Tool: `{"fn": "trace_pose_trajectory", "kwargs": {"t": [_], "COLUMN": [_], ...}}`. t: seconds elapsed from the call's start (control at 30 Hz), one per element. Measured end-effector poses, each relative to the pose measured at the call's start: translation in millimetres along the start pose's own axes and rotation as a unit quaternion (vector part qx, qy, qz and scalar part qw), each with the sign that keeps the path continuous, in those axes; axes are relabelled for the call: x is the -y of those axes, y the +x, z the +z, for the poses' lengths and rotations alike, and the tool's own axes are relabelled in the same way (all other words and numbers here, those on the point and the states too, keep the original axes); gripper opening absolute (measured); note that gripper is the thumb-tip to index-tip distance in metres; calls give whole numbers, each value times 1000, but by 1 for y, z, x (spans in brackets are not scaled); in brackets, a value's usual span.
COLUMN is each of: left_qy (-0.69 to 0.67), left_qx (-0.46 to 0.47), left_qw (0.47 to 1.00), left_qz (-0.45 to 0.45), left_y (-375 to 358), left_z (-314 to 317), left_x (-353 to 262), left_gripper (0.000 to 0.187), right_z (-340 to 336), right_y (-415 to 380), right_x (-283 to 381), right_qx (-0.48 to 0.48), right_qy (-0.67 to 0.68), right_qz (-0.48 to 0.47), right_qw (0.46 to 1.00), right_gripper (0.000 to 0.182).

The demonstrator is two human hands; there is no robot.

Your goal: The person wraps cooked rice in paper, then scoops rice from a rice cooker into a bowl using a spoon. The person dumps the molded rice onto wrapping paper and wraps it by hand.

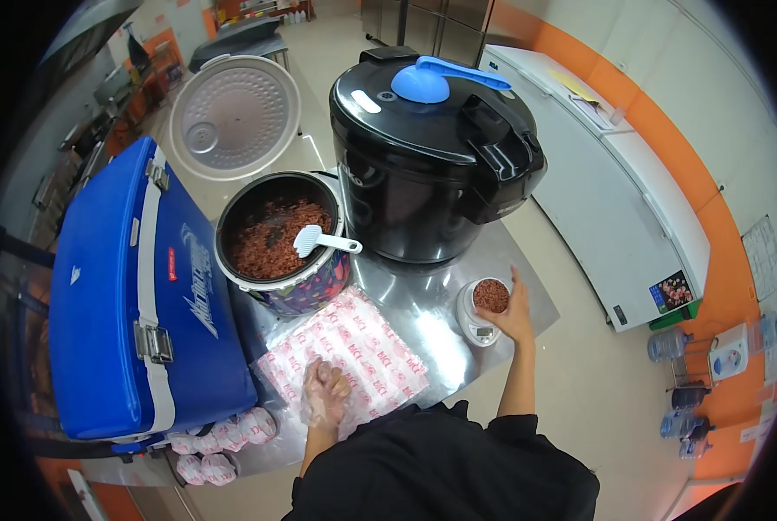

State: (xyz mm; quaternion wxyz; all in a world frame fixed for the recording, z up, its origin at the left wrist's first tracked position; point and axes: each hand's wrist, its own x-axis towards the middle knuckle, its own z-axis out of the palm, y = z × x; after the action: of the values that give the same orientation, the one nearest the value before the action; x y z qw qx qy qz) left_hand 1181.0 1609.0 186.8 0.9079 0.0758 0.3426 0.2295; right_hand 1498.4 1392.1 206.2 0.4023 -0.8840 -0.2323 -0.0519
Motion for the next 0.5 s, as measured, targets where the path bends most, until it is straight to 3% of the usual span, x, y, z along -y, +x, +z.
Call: {"fn": "trace_pose_trajectory", "kwargs": {"t": [0.03,0.13,0.17,0.2,0.23,0.3,0.33,0.4,0.47,0.5], "left_qy": [-9,24,68,141,250,226,212,126,101,-16], "left_qx": [11,-31,-12,-12,-30,144,149,50,70,236], "left_qw": [1000,999,996,989,967,955,951,985,990,966], "left_qz": [-5,-28,-55,-51,-36,-130,-168,-105,-66,-105], "left_y": [2,3,16,10,1,16,8,-6,2,7], "left_z": [-1,6,-10,5,25,19,38,67,45,28], "left_x": [0,3,5,5,7,3,-5,-5,-24,-38], "left_gripper": [42,42,38,34,46,70,72,73,71,70], "right_z": [2,16,14,15,18,21,31,43,44,50], "right_y": [3,7,3,2,-5,-15,-20,-25,-18,-6], "right_x": [5,21,37,53,78,143,167,215,256,270], "right_qx": [61,130,184,241,280,421,473,531,489,411], "right_qy": [-89,-53,-41,-24,22,126,161,122,122,107], "right_qz": [-57,-51,-34,-88,-128,-230,-286,-408,-479,-509], "right_qw": [993,989,981,966,951,868,817,732,718,749], "right_gripper": [106,109,106,106,106,104,102,105,94,82]}}
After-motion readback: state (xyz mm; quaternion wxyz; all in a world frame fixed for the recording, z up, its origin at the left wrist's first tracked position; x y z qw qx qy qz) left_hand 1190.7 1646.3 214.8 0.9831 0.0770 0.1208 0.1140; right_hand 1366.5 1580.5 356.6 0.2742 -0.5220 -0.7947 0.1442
